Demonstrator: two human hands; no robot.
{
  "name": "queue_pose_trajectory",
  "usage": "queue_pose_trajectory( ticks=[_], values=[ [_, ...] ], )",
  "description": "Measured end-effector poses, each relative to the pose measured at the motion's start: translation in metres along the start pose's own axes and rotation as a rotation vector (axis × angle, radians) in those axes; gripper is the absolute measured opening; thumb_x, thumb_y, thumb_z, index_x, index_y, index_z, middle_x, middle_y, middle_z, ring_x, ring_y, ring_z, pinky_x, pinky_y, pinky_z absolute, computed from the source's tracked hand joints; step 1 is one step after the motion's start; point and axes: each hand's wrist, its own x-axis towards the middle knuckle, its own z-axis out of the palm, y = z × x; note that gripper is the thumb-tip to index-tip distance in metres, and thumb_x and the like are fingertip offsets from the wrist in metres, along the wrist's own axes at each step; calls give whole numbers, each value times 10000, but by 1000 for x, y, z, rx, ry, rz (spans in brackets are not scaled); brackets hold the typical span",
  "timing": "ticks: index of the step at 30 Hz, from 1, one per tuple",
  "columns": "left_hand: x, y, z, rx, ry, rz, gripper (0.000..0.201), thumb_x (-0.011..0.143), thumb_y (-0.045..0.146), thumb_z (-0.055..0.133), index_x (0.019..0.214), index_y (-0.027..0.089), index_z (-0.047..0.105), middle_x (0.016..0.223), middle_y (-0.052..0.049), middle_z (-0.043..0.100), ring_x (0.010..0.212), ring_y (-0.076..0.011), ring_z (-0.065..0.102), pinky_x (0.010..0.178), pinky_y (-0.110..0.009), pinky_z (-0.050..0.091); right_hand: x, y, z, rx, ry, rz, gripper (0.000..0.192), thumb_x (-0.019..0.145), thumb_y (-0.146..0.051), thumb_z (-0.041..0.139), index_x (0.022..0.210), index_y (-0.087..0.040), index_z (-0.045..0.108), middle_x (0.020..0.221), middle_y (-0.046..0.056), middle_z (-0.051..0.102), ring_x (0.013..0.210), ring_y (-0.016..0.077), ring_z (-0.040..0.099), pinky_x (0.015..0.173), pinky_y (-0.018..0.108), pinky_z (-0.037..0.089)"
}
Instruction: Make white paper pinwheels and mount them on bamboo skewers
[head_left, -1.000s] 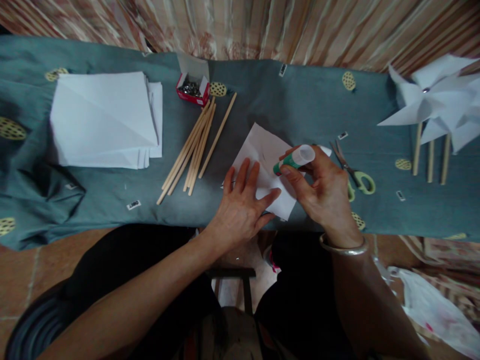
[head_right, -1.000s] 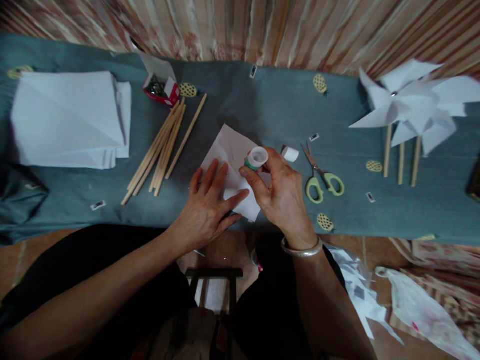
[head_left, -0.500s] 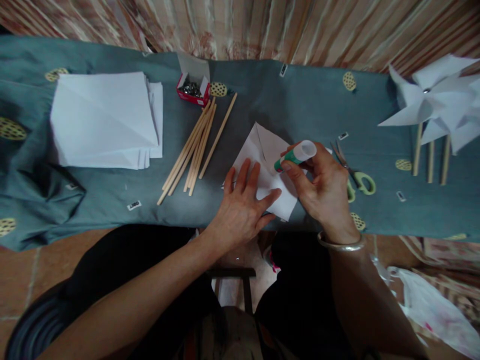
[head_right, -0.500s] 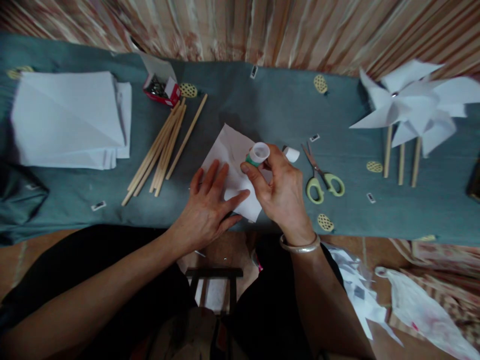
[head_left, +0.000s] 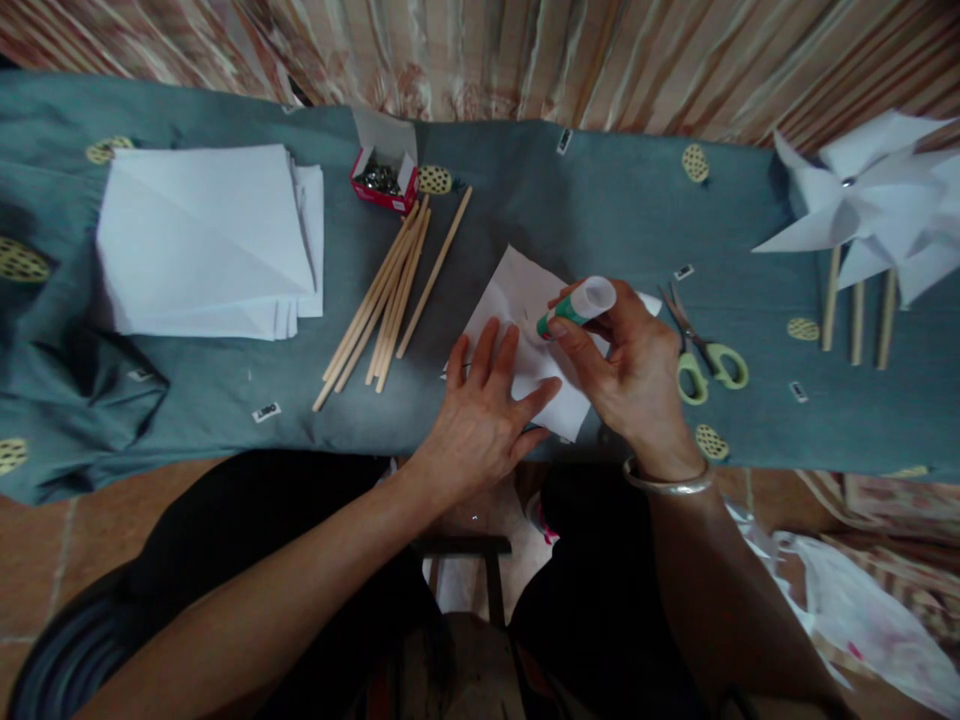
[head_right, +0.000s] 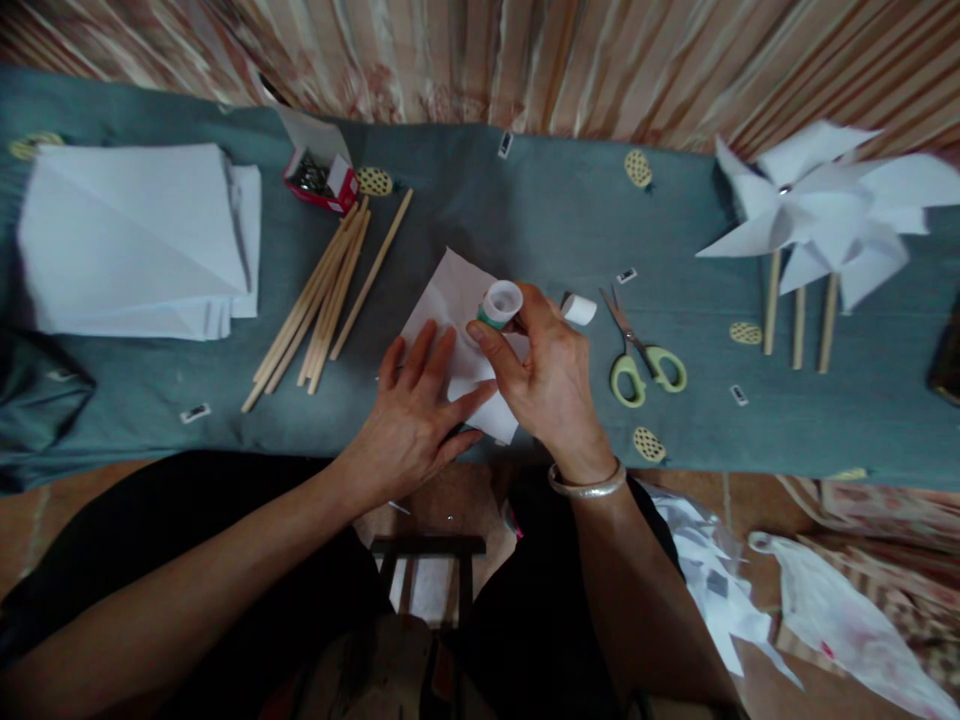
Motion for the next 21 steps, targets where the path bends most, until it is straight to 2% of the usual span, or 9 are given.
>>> queue_pose_trajectory(
  ticks=[3, 7, 14, 17, 21],
  values=[
    [1, 0, -1, 10, -10, -1, 539, 836, 446, 671, 1341, 305, 546, 1610, -136, 219, 1480, -440, 127, 1128, -688, 144, 1, 2, 3, 123, -8, 37, 190, 834, -346, 702, 998, -264, 650, 902, -12, 708, 860, 167, 680, 840, 334, 553],
    [1, 0, -1, 8, -4, 1, 531, 838, 445, 668, 1339, 330, 540, 1617, -104, 217, 1490, -413, 110, 1134, -680, 141, 1, 8, 7, 423, -4, 121, 169, 828, -403, 707, 932, -272, 683, 820, -35, 709, 758, 127, 671, 750, 275, 563],
    [-2, -3, -1, -12, 19, 2, 482, 857, 441, 642, 1312, 299, 566, 1616, -131, 208, 1488, -410, 133, 1136, -661, 161, 6, 12, -11, 748, 150, 279, 187, 742, -407, 789, 804, -243, 727, 763, -35, 725, 715, 118, 689, 631, 207, 580],
    [-1, -4, -7, -22, 41, 7, 456, 885, 450, 598, 1307, 279, 572, 1606, -140, 231, 1487, -392, 157, 1141, -643, 177, 7, 17, -23, 919, 234, 335, 150, 762, -366, 779, 811, -235, 722, 815, -34, 739, 790, 113, 713, 700, 194, 604],
    [7, -2, -18, -24, 66, 21, 402, 932, 428, 523, 1295, 266, 581, 1569, -132, 324, 1476, -349, 214, 1146, -630, 187, 8, 30, -41, 1067, 339, 321, 126, 772, -329, 781, 811, -239, 702, 866, -46, 751, 906, 106, 719, 819, 217, 615]
  ],
)
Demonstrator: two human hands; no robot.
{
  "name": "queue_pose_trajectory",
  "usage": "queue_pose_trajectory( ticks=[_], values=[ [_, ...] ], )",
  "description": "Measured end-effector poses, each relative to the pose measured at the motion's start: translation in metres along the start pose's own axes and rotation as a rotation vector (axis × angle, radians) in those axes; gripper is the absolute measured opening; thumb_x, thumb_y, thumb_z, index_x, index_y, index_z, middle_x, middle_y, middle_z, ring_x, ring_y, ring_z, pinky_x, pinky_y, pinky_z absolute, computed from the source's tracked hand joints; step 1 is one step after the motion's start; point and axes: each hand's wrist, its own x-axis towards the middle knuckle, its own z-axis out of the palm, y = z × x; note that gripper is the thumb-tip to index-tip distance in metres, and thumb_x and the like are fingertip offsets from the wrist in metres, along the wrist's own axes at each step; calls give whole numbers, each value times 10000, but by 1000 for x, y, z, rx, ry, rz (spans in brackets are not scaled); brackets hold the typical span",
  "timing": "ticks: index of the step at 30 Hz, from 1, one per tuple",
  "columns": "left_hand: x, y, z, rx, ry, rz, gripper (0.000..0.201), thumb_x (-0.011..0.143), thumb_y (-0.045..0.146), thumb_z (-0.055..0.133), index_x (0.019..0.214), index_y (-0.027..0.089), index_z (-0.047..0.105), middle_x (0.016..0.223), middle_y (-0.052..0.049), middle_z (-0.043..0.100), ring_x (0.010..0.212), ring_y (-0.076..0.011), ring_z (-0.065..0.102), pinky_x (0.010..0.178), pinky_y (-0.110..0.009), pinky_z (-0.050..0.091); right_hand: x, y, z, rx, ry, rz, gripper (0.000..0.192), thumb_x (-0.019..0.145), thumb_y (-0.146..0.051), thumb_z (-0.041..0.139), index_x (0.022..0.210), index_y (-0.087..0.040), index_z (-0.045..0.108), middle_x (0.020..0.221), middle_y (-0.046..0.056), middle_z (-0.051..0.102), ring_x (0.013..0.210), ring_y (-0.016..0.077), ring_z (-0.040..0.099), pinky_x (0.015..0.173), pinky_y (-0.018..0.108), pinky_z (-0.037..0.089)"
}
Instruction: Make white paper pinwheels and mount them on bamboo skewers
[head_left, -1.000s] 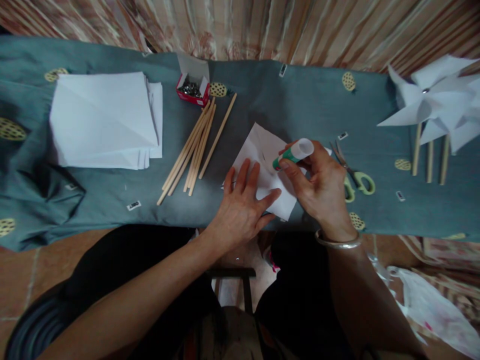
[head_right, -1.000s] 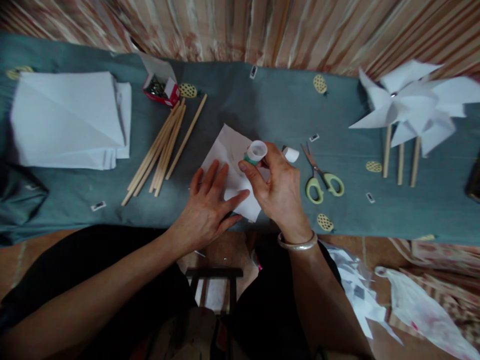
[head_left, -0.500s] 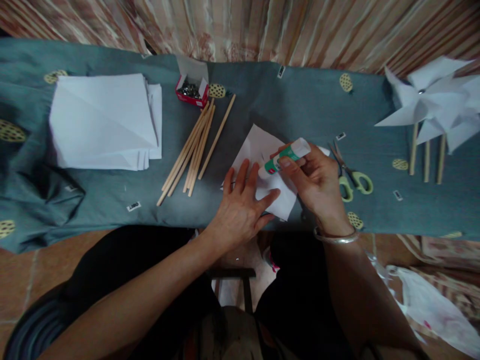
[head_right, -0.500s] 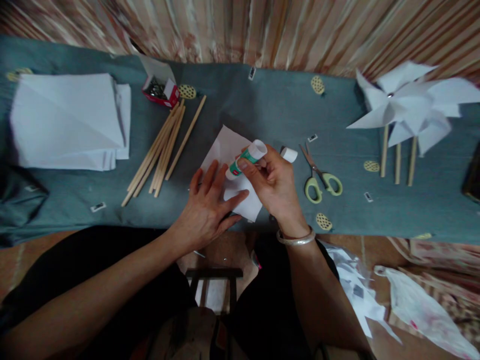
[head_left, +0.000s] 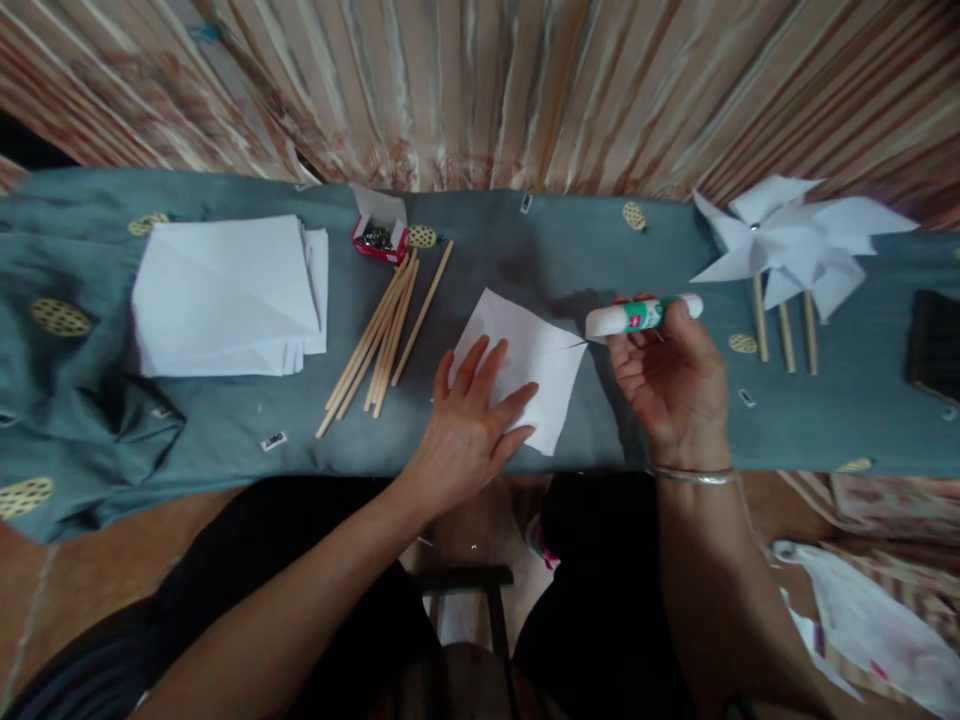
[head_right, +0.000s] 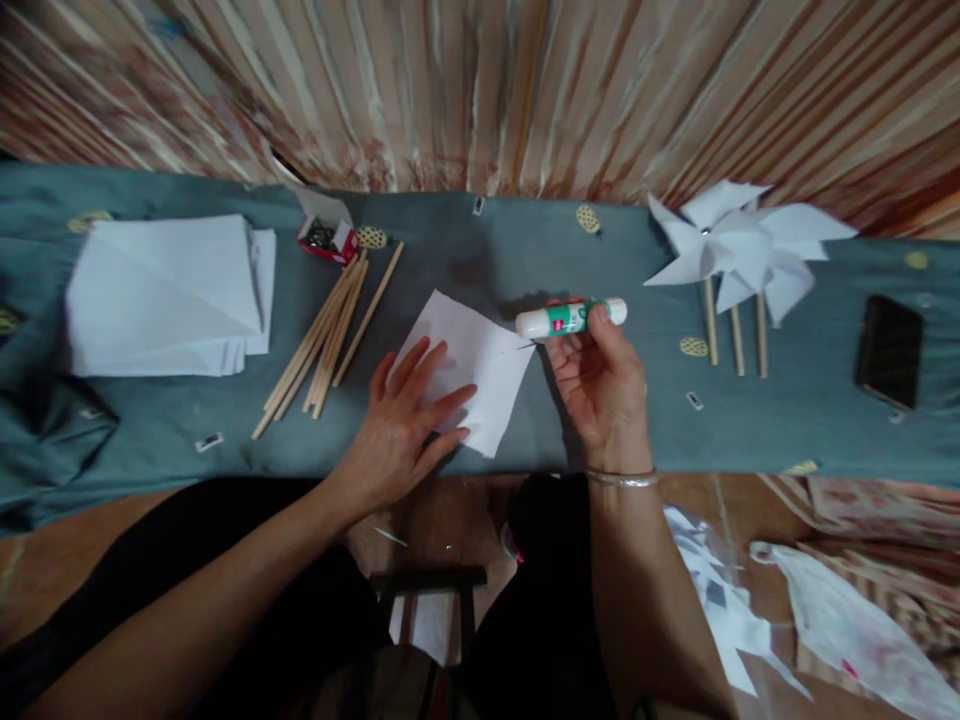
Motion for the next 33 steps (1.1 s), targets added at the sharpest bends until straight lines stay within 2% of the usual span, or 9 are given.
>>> queue_pose_trajectory(
  ticks=[3, 7, 12, 17, 21, 26, 28, 30, 33],
  values=[
    [11, 4, -2, -19, 20, 10, 373, 947, 369, 506, 1280, 228, 597, 1492, -141, 442, 1439, -327, 300, 1151, -603, 213, 5, -7, -13, 36, 39, -26, 124, 773, -318, 783, 809, -243, 691, 855, -59, 754, 881, 98, 728, 780, 212, 630],
    [33, 9, 5, -97, 53, 38, 375, 936, 301, 519, 1292, 205, 587, 1350, -127, 583, 1345, -290, 438, 1137, -547, 296, 5, -15, -22, 53, 53, -40, 136, 774, -319, 783, 811, -235, 682, 835, -66, 755, 816, 80, 735, 760, 181, 627],
    [69, 18, 24, -136, 95, 83, 404, 925, 281, 520, 1321, 207, 556, 1403, -125, 548, 1320, -280, 450, 1104, -510, 353, 1, -19, -19, 124, 87, -36, 167, 753, -318, 804, 810, -226, 677, 836, -58, 765, 790, 89, 742, 744, 193, 631],
    [100, 26, 46, -126, 66, -26, 441, 905, 240, 556, 1340, 166, 535, 1420, -149, 532, 1305, -274, 443, 1083, -492, 363, 0, -19, -12, 190, 98, -10, 162, 751, -322, 805, 803, -233, 680, 840, -63, 768, 807, 87, 737, 760, 194, 623],
    [111, 28, 53, -100, 30, -34, 366, 899, 188, 555, 1260, 161, 608, 1290, -120, 634, 1253, -279, 460, 1048, -469, 375, 1, -17, -10, 194, 57, -6, 158, 748, -330, 808, 805, -244, 688, 831, -72, 765, 823, 87, 735, 797, 205, 620],
    [115, 30, 53, -113, 61, -5, 274, 891, 172, 562, 1135, 182, 688, 1107, -100, 710, 1181, -275, 498, 1017, -475, 379, 1, -17, -8, 152, 23, 10, 162, 748, -359, 803, 797, -263, 682, 835, -92, 771, 803, 61, 731, 779, 159, 610],
    [116, 30, 51, -206, 99, -42, 245, 864, 162, 599, 1081, 181, 712, 1068, -102, 719, 1149, -275, 518, 1003, -472, 389, 1, -19, -6, 178, 26, 12, 169, 728, -342, 816, 787, -262, 680, 826, -98, 770, 778, 56, 732, 773, 151, 611],
    [114, 29, 47, -401, 177, -127, 227, 817, 141, 653, 1022, 196, 733, 1040, -87, 729, 1109, -261, 552, 1003, -458, 401, 0, -21, -4, 205, 31, -4, 165, 723, -318, 819, 786, -258, 678, 829, -98, 770, 788, 59, 736, 803, 164, 612],
    [106, 27, 35, -914, 313, -330, 238, 746, 146, 726, 972, 217, 750, 1014, -52, 743, 1003, -218, 636, 983, -411, 450, -3, -25, -3, 205, 40, -23, 137, 741, -280, 799, 791, -248, 676, 854, -75, 773, 824, 89, 743, 830, 216, 623]
  ],
)
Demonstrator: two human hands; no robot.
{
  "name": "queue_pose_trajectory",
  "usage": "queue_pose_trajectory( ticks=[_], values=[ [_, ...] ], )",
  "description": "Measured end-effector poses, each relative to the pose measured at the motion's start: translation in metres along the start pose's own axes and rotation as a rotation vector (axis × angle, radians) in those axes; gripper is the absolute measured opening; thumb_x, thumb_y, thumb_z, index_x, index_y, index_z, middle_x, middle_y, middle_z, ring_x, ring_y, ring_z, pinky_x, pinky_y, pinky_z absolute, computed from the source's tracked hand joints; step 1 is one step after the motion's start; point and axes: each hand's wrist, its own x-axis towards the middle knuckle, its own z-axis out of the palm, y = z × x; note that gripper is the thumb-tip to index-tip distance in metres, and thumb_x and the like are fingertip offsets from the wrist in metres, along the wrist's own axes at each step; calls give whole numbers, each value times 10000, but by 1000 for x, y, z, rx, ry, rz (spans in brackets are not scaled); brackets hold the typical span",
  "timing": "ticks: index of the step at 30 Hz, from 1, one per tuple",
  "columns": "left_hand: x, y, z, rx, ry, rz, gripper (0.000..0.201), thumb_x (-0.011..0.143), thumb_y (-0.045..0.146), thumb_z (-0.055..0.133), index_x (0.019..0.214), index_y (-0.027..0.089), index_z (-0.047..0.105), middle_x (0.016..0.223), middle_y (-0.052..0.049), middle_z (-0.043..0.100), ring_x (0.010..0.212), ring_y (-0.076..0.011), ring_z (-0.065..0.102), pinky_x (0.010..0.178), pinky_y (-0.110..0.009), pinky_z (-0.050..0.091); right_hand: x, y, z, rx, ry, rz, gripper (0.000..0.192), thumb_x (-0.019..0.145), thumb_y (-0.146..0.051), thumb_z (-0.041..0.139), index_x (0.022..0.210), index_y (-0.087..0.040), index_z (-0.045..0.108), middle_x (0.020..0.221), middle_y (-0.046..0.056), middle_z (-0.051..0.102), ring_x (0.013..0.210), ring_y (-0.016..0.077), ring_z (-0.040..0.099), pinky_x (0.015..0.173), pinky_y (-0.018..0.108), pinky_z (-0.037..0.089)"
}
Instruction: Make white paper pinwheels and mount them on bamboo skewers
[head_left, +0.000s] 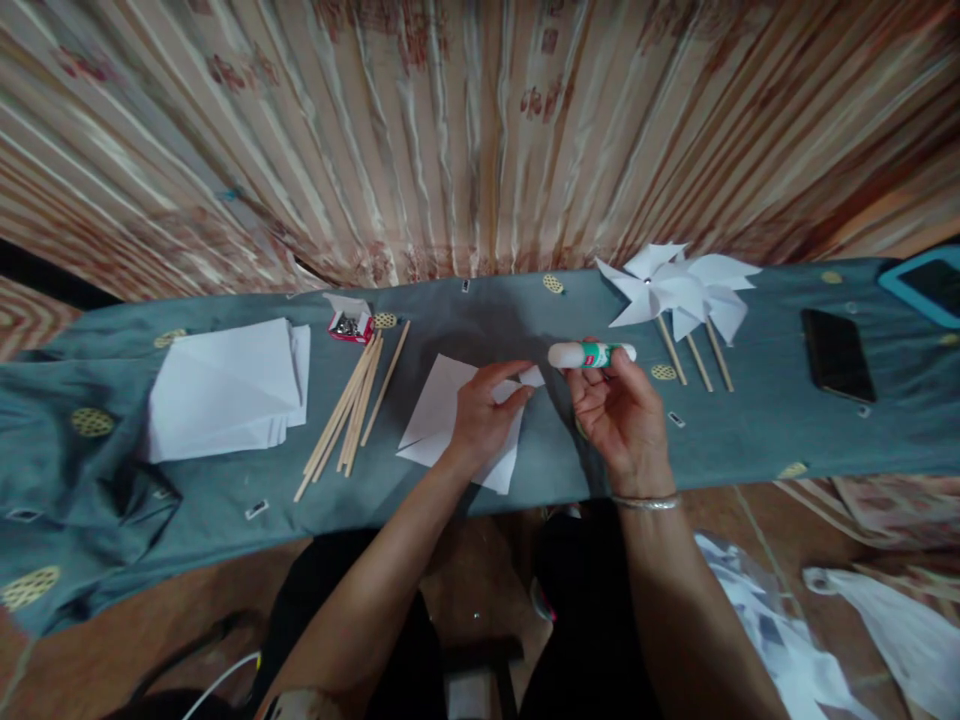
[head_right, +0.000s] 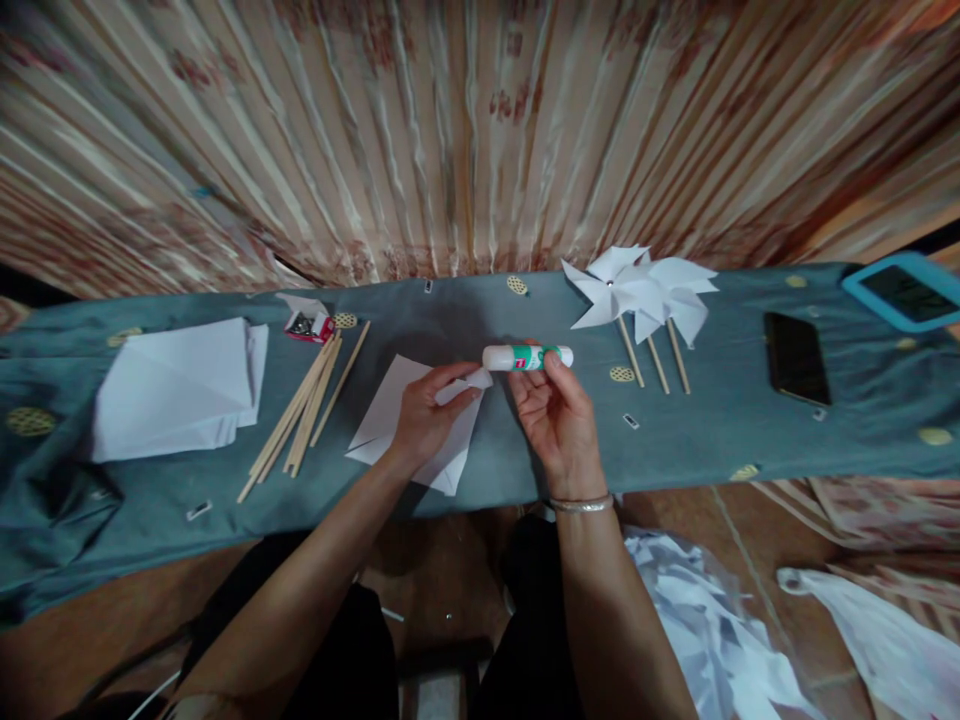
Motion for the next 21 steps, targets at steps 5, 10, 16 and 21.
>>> queue_pose_trajectory(
  ticks=[5, 10, 16, 21],
  values=[
    [-20, 18, -30, -577, 20, -347, 340, 596, 172, 839, 928, 198, 770, 947, -34, 762, 851, -175, 695, 907, -353, 519, -9, 5, 2, -70, -88, 66, 170, 734, -285, 799, 871, -251, 703, 883, -58, 771, 868, 111, 737, 865, 248, 619],
    [-36, 27, -49, -703, 13, -455, 310, 572, 150, 853, 869, 157, 766, 866, -29, 762, 829, -168, 715, 906, -324, 532, -18, 17, 8, -31, -86, 141, 174, 685, -269, 835, 804, -252, 709, 812, -57, 765, 765, 114, 737, 755, 237, 644],
    [-43, 29, -62, -825, 11, -443, 392, 687, 192, 806, 1068, 205, 714, 873, -7, 737, 895, -175, 711, 918, -342, 523, -24, 26, 16, -26, -113, 228, 234, 646, -292, 865, 812, -229, 712, 742, -65, 750, 667, 87, 716, 680, 174, 631],
    [-40, 27, -73, -770, 119, -424, 248, 758, 171, 736, 1004, 194, 720, 919, -13, 726, 796, -87, 657, 760, -196, 480, -29, 35, 22, -126, -218, 268, 290, 684, -373, 842, 887, -203, 721, 686, -48, 725, 597, 84, 688, 607, 148, 611]
  ],
)
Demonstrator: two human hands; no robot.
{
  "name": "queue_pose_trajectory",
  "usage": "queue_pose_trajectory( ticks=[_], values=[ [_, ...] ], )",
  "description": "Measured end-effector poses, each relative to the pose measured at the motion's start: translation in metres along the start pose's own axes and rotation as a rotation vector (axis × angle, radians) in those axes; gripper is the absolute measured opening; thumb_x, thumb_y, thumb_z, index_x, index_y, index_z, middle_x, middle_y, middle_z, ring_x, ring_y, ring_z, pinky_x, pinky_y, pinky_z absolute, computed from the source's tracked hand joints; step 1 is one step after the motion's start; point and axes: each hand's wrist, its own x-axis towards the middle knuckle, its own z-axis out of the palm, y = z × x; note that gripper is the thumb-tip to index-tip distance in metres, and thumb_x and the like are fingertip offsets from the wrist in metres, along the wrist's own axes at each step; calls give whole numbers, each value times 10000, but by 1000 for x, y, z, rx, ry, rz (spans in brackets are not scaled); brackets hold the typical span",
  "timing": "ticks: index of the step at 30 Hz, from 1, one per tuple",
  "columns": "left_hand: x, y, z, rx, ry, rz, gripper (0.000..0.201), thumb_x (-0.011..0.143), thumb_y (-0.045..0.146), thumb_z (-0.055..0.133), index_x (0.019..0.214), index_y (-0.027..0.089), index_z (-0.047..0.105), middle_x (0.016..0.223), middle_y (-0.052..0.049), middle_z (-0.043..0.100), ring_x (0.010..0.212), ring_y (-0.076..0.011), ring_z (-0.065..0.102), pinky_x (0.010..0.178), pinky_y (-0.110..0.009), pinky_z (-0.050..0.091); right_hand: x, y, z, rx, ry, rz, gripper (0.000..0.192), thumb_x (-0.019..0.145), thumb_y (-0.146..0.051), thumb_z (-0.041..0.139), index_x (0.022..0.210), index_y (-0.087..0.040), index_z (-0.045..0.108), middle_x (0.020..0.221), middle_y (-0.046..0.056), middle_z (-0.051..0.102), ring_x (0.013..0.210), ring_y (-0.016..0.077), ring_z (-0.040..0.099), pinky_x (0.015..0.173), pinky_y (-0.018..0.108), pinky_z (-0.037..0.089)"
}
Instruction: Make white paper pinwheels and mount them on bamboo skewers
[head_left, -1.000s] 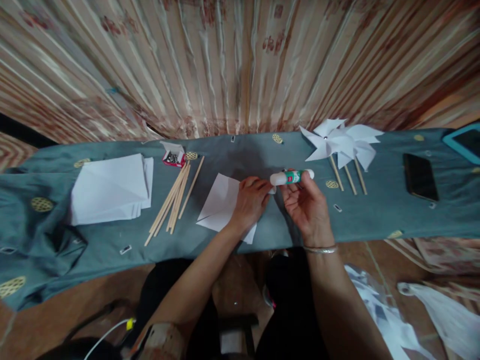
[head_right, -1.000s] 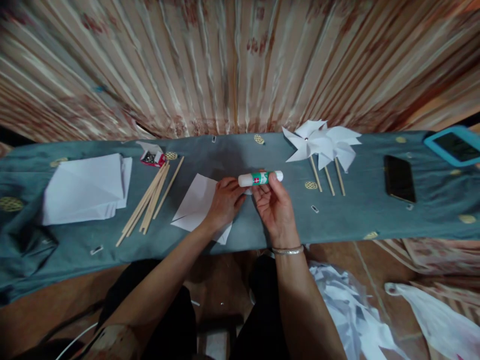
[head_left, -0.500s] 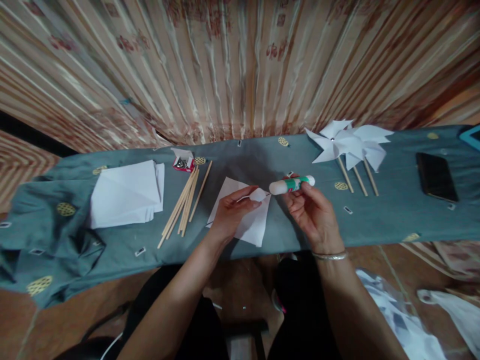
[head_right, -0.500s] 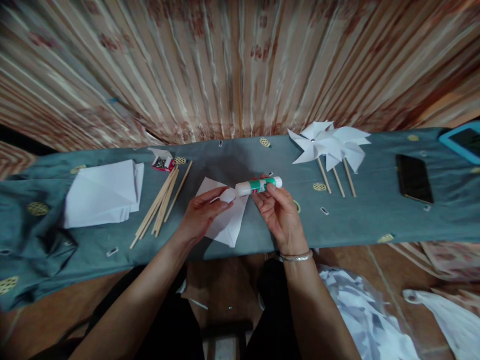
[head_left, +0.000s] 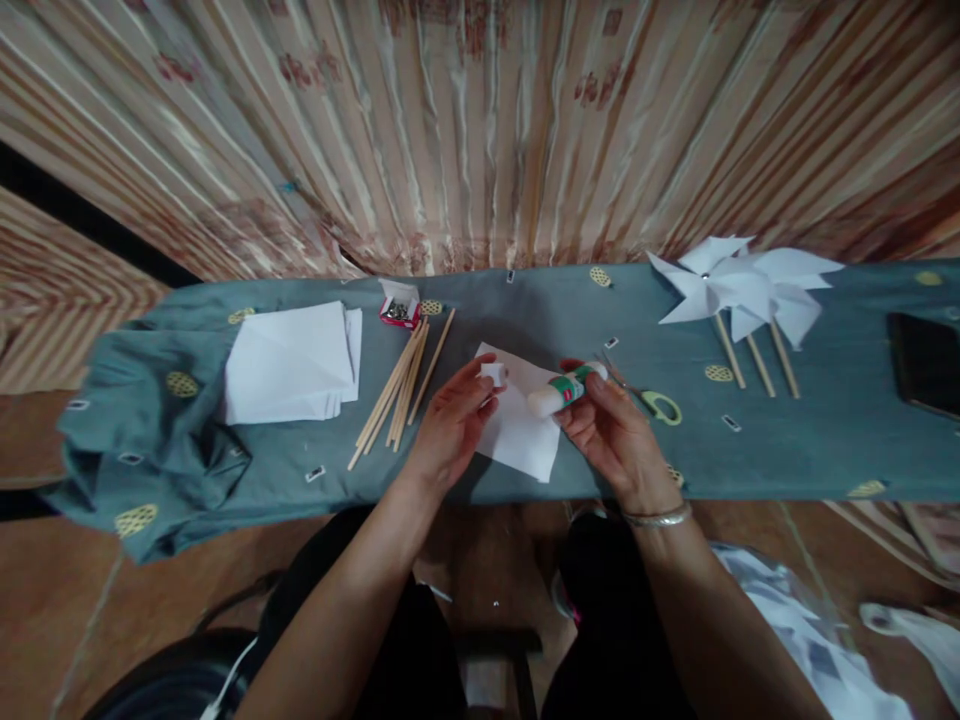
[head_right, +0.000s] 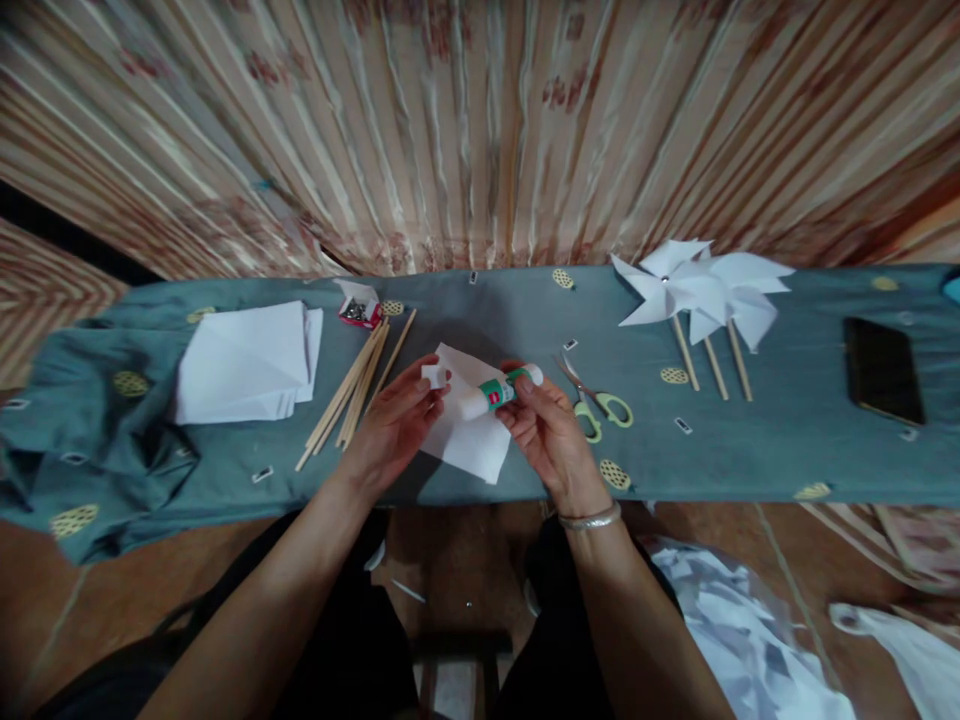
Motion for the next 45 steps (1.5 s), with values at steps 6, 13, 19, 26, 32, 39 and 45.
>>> queue_pose_trajectory(
  ticks=[6, 13, 19, 26, 32, 39, 45],
  values=[
    [-5, 10, -2, -98, 101, -37, 95, 763, 120, 705, 856, 133, 694, 895, -30, 730, 804, -95, 673, 805, -202, 517, -3, 8, 9, 36, 15, 57, 301, 597, -308, 899, 805, -189, 718, 666, -36, 738, 540, 79, 691, 548, 105, 587],
    [-12, 15, -8, -110, 71, -18, 224, 715, 91, 750, 924, 152, 696, 901, -2, 728, 857, -96, 679, 911, -231, 518, -9, 11, 21, -6, -20, 92, 268, 605, -211, 877, 825, -200, 725, 769, -26, 764, 653, 119, 746, 649, 147, 623],
    [-13, 16, -14, -97, 62, -3, 279, 629, 120, 825, 890, 159, 732, 870, 14, 713, 755, -62, 635, 738, -167, 512, -10, 14, 24, -83, -34, 85, 274, 606, -220, 887, 823, -200, 722, 761, -30, 750, 666, 119, 745, 647, 156, 622],
    [-17, 16, -14, 9, 24, 85, 315, 589, 178, 858, 888, 198, 764, 863, 20, 717, 769, -72, 624, 742, -178, 486, -11, 16, 22, -233, -64, 77, 304, 607, -285, 899, 843, -229, 716, 825, -34, 720, 699, 99, 710, 727, 215, 604],
    [-20, 14, -19, 219, 41, 234, 317, 603, 208, 856, 908, 224, 772, 864, 4, 739, 815, -108, 636, 786, -226, 482, -12, 16, 19, -373, -58, 2, 323, 594, -309, 898, 846, -219, 716, 851, -16, 713, 686, 98, 666, 680, 225, 568],
    [-23, 14, -21, 357, 42, 229, 294, 595, 242, 862, 873, 215, 767, 858, -1, 745, 787, -129, 649, 771, -258, 508, -13, 18, 23, -389, -48, 58, 343, 585, -332, 898, 843, -206, 710, 769, -23, 702, 624, 98, 660, 596, 211, 538],
    [-27, 20, -26, 433, -6, 202, 272, 613, 249, 845, 867, 204, 758, 831, 0, 733, 757, -128, 639, 734, -252, 510, -15, 25, 28, -305, -91, 139, 323, 614, -363, 881, 848, -210, 719, 795, -21, 709, 594, 92, 678, 581, 204, 563]
  ],
)
